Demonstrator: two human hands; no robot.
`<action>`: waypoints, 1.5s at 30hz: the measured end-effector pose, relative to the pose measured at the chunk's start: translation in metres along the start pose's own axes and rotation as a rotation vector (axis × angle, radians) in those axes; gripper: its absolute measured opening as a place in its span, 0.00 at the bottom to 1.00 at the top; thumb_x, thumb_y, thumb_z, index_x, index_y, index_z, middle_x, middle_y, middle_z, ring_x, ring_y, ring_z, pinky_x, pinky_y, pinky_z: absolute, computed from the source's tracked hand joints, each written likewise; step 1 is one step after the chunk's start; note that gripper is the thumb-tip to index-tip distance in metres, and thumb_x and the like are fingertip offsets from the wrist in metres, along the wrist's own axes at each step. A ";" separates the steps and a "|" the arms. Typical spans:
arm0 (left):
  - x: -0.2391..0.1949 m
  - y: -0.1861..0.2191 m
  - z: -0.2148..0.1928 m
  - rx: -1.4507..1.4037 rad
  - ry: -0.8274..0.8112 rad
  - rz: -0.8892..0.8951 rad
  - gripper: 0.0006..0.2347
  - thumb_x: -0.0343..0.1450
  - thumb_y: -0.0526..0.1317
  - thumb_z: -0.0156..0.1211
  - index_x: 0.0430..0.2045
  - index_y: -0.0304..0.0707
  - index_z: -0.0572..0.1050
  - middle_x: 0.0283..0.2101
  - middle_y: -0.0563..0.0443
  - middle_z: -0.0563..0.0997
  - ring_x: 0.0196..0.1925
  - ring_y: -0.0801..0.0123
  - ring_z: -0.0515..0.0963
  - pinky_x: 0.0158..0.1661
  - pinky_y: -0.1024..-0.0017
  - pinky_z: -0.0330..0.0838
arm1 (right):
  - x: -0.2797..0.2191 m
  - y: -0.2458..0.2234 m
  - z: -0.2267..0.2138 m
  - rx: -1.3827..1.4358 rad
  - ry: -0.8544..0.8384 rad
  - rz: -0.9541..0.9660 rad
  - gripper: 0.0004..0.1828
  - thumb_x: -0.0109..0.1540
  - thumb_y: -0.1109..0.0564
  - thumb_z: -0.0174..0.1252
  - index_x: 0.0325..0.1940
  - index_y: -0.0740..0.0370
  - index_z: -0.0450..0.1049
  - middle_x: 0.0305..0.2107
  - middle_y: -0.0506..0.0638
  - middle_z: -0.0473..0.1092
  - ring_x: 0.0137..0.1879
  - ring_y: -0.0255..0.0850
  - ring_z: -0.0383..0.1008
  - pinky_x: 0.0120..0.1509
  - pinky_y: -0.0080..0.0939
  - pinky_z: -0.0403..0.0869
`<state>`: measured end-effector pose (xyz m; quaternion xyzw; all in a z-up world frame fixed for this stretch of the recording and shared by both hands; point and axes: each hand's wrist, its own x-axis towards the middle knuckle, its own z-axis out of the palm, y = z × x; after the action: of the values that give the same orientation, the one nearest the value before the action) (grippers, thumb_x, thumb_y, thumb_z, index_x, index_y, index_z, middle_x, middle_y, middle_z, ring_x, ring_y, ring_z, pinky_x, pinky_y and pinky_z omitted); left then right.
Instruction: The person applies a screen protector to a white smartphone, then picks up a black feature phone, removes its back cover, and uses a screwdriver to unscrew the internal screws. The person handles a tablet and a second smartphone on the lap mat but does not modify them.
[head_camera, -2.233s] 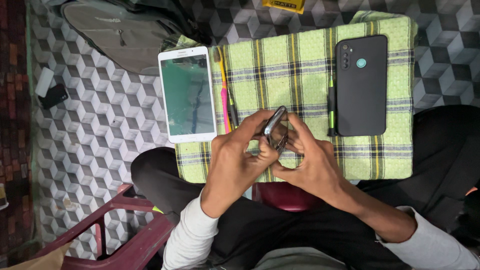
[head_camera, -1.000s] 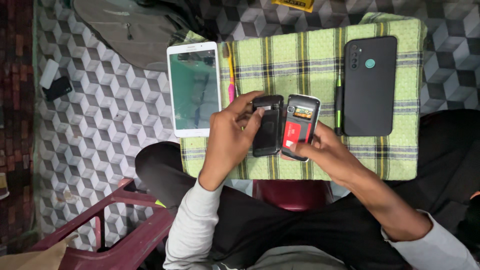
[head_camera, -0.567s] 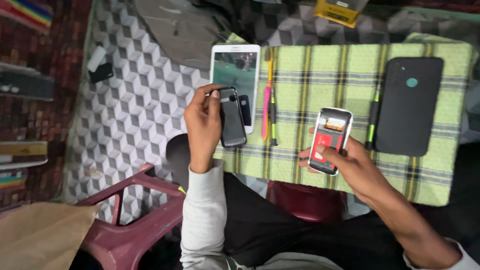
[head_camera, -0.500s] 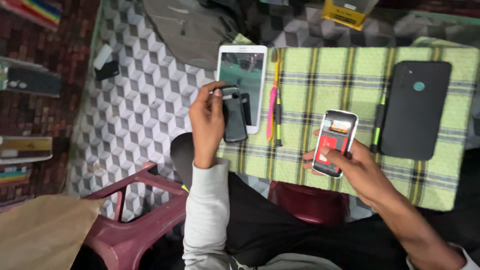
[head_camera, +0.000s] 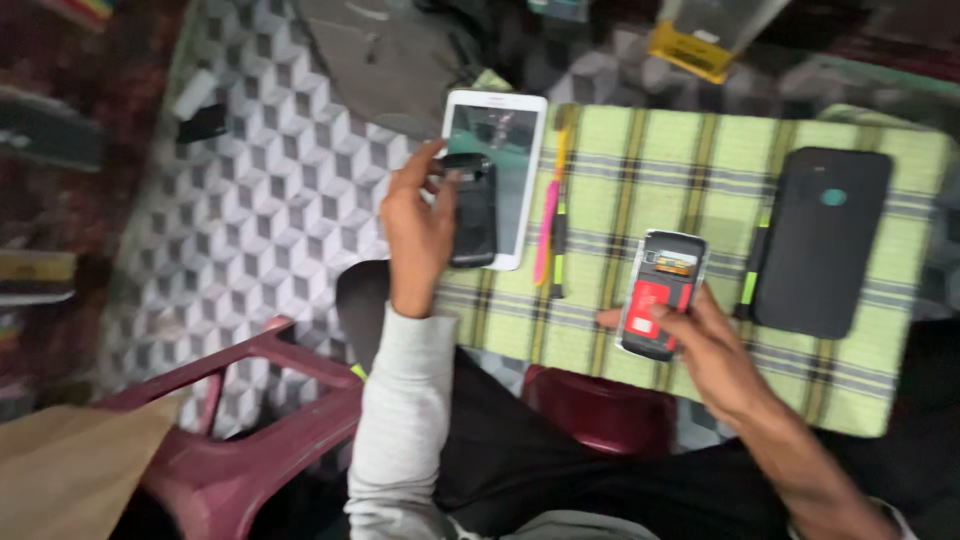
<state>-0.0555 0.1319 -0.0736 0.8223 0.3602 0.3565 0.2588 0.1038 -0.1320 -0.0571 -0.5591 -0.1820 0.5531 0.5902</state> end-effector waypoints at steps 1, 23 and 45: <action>0.001 0.001 0.001 -0.007 0.000 0.004 0.16 0.69 0.29 0.65 0.52 0.32 0.77 0.42 0.41 0.81 0.37 0.60 0.79 0.39 0.66 0.74 | 0.000 0.002 -0.004 0.014 0.027 0.033 0.26 0.70 0.55 0.43 0.72 0.61 0.53 0.53 0.69 0.77 0.65 0.54 0.74 0.68 0.51 0.69; -0.020 0.027 0.012 -0.792 -0.311 -0.076 0.04 0.77 0.29 0.61 0.42 0.27 0.81 0.40 0.51 0.80 0.41 0.76 0.75 0.43 0.78 0.70 | 0.003 0.037 -0.025 0.184 0.107 -0.035 0.19 0.71 0.56 0.40 0.66 0.64 0.58 0.55 0.67 0.72 0.64 0.56 0.75 0.66 0.56 0.75; -0.041 0.064 0.043 0.224 -0.211 0.307 0.11 0.69 0.41 0.68 0.38 0.34 0.79 0.34 0.47 0.78 0.38 0.56 0.74 0.37 0.60 0.65 | 0.007 0.052 -0.031 0.290 0.188 -0.145 0.15 0.71 0.59 0.48 0.61 0.65 0.67 0.54 0.51 0.71 0.63 0.39 0.70 0.71 0.49 0.68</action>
<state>-0.0157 0.0544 -0.0729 0.9239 0.2390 0.2613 0.1448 0.1081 -0.1526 -0.1138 -0.5029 -0.0842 0.4747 0.7174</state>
